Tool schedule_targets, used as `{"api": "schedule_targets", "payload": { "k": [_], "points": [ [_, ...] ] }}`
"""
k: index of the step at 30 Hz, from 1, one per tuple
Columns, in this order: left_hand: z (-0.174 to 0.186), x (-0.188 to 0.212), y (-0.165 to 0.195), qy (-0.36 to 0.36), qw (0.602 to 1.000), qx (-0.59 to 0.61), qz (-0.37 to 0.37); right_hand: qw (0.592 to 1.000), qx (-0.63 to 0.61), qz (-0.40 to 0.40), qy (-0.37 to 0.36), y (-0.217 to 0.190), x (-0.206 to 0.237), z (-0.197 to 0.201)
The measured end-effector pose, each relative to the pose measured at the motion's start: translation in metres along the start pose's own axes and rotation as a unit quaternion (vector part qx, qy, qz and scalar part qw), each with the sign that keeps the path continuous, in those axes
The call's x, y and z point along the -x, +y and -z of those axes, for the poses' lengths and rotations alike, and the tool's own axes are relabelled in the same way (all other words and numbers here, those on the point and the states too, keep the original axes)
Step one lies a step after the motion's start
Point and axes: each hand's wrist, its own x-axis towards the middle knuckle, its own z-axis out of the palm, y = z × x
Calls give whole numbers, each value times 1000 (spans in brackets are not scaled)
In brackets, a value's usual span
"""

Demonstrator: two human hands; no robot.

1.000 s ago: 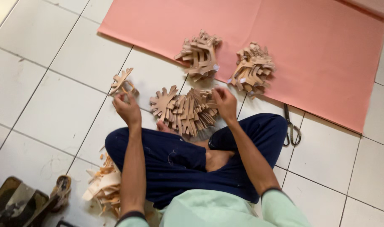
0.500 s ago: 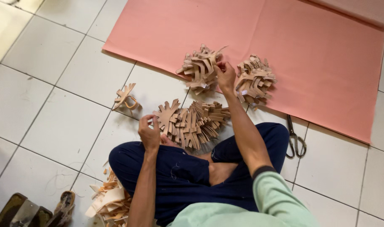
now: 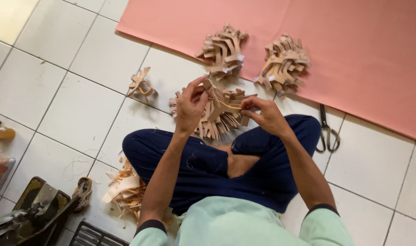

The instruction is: The person sits on the floor and uses scissors to trim excess material from small wooden craft parts. They repeatedly pick up parts, trim edges, and place finished pieces into a pile. The person also gathers wood shavings and handles a stack of star-shaped wooden pieces.

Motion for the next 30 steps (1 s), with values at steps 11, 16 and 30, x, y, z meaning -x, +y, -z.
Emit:
{"api": "schedule_targets", "payload": {
  "k": [11, 16, 30],
  "points": [
    [-35, 54, 10, 44, 986, 112, 113, 908, 281, 256, 174, -54, 22, -31],
    [-48, 113, -9, 80, 969, 163, 169, 990, 65, 93, 87, -47, 61, -69],
    [-35, 139, 5, 1, 971, 163, 178, 997, 0, 72, 33, -17, 90, -85]
  ]
}}
